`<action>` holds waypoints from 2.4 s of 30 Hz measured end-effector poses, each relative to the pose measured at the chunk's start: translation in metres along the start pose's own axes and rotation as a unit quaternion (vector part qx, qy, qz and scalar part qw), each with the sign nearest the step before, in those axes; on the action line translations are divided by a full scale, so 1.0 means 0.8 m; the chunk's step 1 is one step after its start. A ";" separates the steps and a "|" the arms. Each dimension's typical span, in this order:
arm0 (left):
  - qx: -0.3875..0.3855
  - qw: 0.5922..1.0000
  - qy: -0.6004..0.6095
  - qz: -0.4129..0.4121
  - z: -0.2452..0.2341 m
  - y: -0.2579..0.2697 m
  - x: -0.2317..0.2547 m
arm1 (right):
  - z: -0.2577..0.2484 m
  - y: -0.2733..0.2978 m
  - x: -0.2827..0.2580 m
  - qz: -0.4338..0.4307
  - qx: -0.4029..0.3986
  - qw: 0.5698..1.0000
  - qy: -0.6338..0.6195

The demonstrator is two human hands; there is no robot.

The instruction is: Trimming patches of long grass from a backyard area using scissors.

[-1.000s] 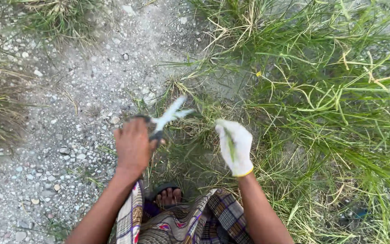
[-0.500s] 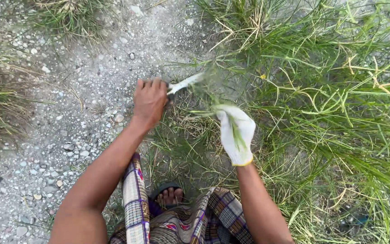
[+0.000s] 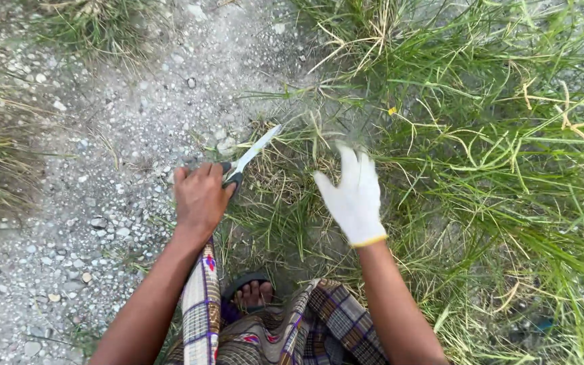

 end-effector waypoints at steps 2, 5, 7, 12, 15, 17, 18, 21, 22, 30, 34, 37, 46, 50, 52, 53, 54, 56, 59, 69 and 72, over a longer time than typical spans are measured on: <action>0.031 0.999 -0.001 0.015 0.000 -0.004 0.002 | -0.009 -0.035 -0.050 -0.044 0.005 0.998 0.036; 0.031 0.999 -0.003 0.010 -0.002 -0.010 0.003 | 0.035 -0.075 -0.055 -0.082 -0.012 0.993 0.081; 0.013 1.000 -0.003 -0.011 0.000 -0.015 0.005 | 0.065 -0.093 -0.030 -0.086 -0.025 0.991 0.094; 0.042 0.999 0.006 -0.014 0.008 -0.020 -0.011 | 0.105 -0.109 0.009 -0.036 -0.173 0.984 0.009; 0.022 0.998 -0.035 -0.036 -0.005 -0.025 -0.007 | 0.078 -0.108 0.009 -0.024 -0.189 0.981 -0.023; 0.023 0.997 -0.056 -0.044 -0.019 -0.026 -0.004 | 0.088 -0.101 0.032 -0.055 -0.144 0.987 -0.044; 0.029 0.995 -0.078 -0.052 -0.028 -0.032 -0.005 | 0.092 -0.102 0.041 -0.090 -0.095 0.989 -0.066; 0.015 0.998 -0.058 -0.004 -0.032 -0.044 0.001 | 0.085 -0.095 0.037 -0.062 -0.097 0.991 -0.070; 0.012 0.998 -0.058 -0.003 -0.010 -0.052 -0.002 | 0.073 -0.089 0.023 -0.060 -0.099 0.991 -0.070; 0.005 0.995 -0.039 0.094 0.054 -0.096 0.004 | 0.007 -0.049 -0.012 0.037 -0.132 0.970 -0.198; 0.081 0.991 -0.008 0.105 0.040 -0.030 -0.006 | 0.015 0.003 0.024 0.029 -0.159 0.973 -0.167; 0.052 0.998 -0.011 0.040 0.002 0.017 0.002 | 0.013 0.044 0.035 0.133 -0.252 0.940 -0.188; -0.027 0.979 0.204 0.000 -0.015 0.096 0.032 | -0.017 0.064 0.026 0.157 -0.347 0.921 -0.084; 0.152 0.923 0.347 -0.063 -0.033 0.088 0.027 | 0.015 0.031 0.040 0.167 -0.094 0.980 -0.055; 0.197 0.908 0.361 -0.083 -0.038 0.082 0.022 | 0.032 0.007 0.029 0.091 -0.035 0.994 -0.045; 0.190 0.914 0.347 -0.092 -0.037 0.080 0.021 | 0.036 -0.008 0.016 0.082 -0.038 0.995 -0.053; 0.183 0.920 0.333 -0.099 -0.037 0.076 0.019 | 0.041 -0.024 0.003 0.073 -0.039 0.995 -0.062; 0.152 0.924 0.332 -0.113 -0.038 0.076 0.021 | 0.052 -0.034 -0.016 0.033 -0.105 0.992 -0.069; 0.108 0.934 0.318 -0.125 -0.048 0.064 0.022 | 0.048 -0.045 -0.043 -0.057 -0.202 0.973 -0.096; 0.100 0.983 0.138 -0.066 -0.028 -0.001 0.002 | 0.063 -0.143 -0.007 -0.049 0.020 0.998 0.029; 0.089 0.993 0.052 -0.053 -0.009 -0.043 -0.012 | 0.077 -0.170 -0.007 -0.124 -0.052 0.987 0.087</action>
Point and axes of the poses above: each hand's wrist, its own y-axis away from the middle knuckle, its own z-axis out of the palm, x = y × z, the point moved 2 cm from there along -y, towards the middle knuckle, and after that the axes turned 1 degree about z, right-handed, at the moved point
